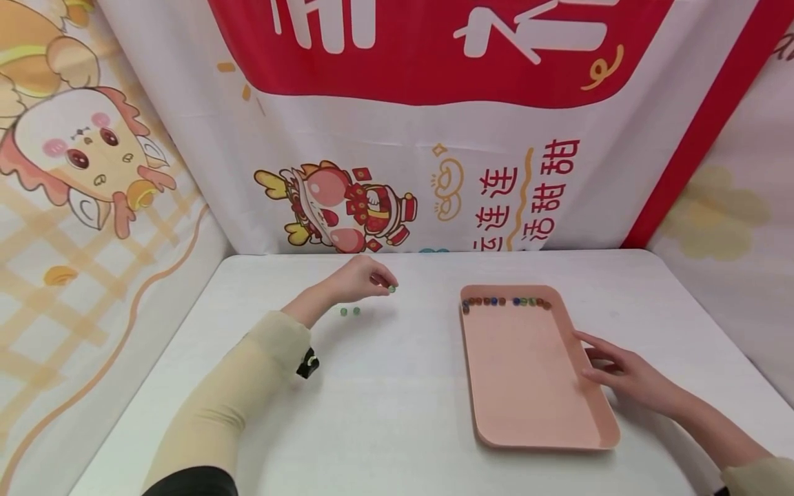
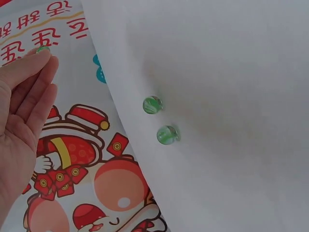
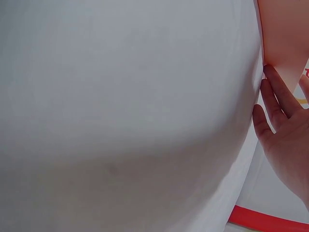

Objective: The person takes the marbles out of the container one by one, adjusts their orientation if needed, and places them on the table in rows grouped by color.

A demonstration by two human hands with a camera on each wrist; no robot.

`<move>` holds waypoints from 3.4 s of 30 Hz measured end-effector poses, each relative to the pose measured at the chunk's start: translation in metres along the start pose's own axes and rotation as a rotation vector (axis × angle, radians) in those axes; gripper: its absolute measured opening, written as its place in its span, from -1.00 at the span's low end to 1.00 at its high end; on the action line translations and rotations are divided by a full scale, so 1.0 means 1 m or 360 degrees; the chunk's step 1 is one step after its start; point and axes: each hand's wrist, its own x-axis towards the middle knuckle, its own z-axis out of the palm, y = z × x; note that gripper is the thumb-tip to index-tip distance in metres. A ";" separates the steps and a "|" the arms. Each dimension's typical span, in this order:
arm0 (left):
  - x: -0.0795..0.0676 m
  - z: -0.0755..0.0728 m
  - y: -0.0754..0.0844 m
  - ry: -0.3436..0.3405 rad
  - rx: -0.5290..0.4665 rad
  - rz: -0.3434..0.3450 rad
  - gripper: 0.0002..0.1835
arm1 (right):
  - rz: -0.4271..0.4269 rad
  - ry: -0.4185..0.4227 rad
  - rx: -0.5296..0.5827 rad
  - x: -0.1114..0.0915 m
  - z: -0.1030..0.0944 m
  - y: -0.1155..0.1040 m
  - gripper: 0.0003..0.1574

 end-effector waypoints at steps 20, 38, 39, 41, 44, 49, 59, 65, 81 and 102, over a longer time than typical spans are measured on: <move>-0.011 -0.001 -0.037 -0.0087 0.0119 -0.0265 -0.83 | 0.0057 -0.0015 0.0009 0.000 0.000 -0.001 -0.11; -0.016 0.017 -0.047 -0.0118 0.0138 -0.0362 -0.85 | 0.0047 -0.0002 0.0009 -0.001 0.003 0.001 -0.12; -0.016 0.017 -0.047 -0.0116 0.0142 -0.0367 -0.85 | 0.0036 -0.0006 0.0001 -0.001 0.003 0.001 -0.12; -0.017 0.018 -0.047 -0.0108 0.0139 -0.0371 -0.84 | 0.0037 -0.0001 0.0000 -0.001 0.003 0.000 -0.12; -0.017 0.019 -0.046 -0.0104 0.0143 -0.0378 -0.84 | 0.0036 -0.0002 -0.0002 -0.001 0.003 0.000 -0.12; -0.017 0.019 -0.045 -0.0116 0.0174 -0.0381 -0.85 | 0.0044 -0.0002 0.0011 -0.002 0.003 0.000 -0.12; -0.018 0.020 -0.045 -0.0128 0.0183 -0.0383 -0.85 | 0.0006 0.0004 -0.0004 -0.003 0.004 0.002 -0.13; -0.020 0.022 -0.047 -0.0119 0.0173 -0.0383 -0.84 | 0.0014 -0.0013 0.0003 -0.003 0.005 0.003 -0.13; -0.015 0.014 -0.029 -0.0066 0.0116 -0.0327 -0.80 | 0.0007 -0.0025 0.0019 -0.002 0.004 0.000 -0.13; 0.055 0.042 0.072 -0.0150 0.0132 0.0215 -0.79 | -0.0035 0.0033 -0.0020 -0.002 0.002 0.004 -0.13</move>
